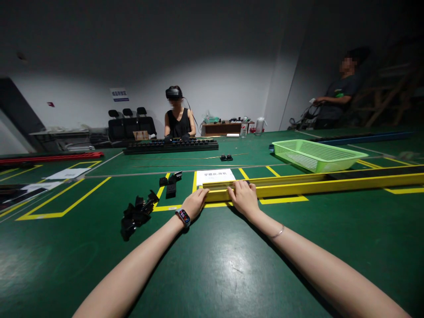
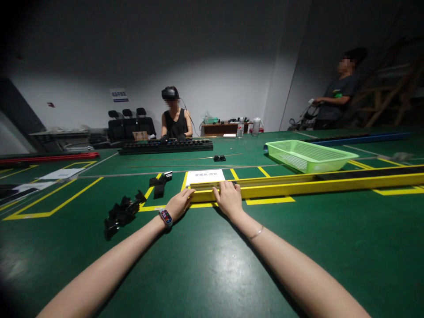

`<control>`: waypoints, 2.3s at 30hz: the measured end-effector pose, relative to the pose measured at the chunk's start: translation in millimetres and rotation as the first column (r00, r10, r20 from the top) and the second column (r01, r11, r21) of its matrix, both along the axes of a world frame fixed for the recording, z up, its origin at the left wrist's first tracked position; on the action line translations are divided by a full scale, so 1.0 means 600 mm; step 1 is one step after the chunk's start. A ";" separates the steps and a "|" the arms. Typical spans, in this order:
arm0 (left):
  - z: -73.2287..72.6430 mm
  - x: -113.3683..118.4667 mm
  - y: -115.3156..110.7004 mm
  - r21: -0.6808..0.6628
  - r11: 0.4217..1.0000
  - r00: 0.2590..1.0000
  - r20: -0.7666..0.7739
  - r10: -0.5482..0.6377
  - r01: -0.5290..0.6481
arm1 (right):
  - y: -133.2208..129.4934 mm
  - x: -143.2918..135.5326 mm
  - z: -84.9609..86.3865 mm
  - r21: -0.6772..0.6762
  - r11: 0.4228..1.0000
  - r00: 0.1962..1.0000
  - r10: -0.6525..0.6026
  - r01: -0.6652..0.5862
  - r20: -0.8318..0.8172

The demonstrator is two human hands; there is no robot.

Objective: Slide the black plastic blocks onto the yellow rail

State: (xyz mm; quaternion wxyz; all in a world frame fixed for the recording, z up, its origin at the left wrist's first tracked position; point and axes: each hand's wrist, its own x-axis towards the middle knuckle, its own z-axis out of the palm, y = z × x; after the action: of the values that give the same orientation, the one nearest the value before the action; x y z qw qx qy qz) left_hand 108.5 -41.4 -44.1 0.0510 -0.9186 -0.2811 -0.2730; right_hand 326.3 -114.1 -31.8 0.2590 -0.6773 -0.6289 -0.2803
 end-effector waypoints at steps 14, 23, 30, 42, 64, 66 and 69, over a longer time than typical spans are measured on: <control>0.002 -0.001 -0.001 -0.015 1.000 1.000 0.001 0.005 -0.005 | 0.002 0.036 -0.001 0.009 0.996 0.988 0.082 -0.083 0.127; 0.000 0.000 0.001 -0.013 1.000 1.000 0.005 -0.002 0.002 | 0.005 0.096 -0.004 -0.092 0.909 0.888 0.417 -0.407 0.192; 0.000 -0.001 0.000 -0.010 1.000 1.000 0.006 -0.015 0.015 | 0.005 0.096 -0.004 -0.080 0.871 0.866 0.490 -0.484 0.103; 0.001 0.000 -0.001 -0.015 1.000 1.000 0.000 -0.001 0.001 | -0.001 0.092 -0.001 -0.101 0.872 0.870 0.487 -0.479 0.075; -0.003 -0.001 0.001 -0.007 1.000 0.999 0.038 -0.018 0.018 | 0.004 0.086 0.000 -0.116 0.891 0.882 0.452 -0.439 0.136; -0.003 -0.001 0.001 -0.006 1.000 0.999 0.038 -0.018 0.018 | 0.007 0.087 -0.001 -0.107 0.892 0.881 0.451 -0.439 0.144; -0.003 0.000 0.001 -0.005 1.000 1.000 0.028 -0.012 0.012 | 0.010 0.090 -0.004 -0.105 0.892 0.879 0.452 -0.440 0.155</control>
State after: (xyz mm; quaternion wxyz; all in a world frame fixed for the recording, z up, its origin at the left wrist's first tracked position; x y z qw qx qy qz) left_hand 108.4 -40.6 -46.0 0.0429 -0.9166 -0.2768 -0.2854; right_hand 380.5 -108.3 -33.9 0.2378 -0.4952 -0.7972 -0.2504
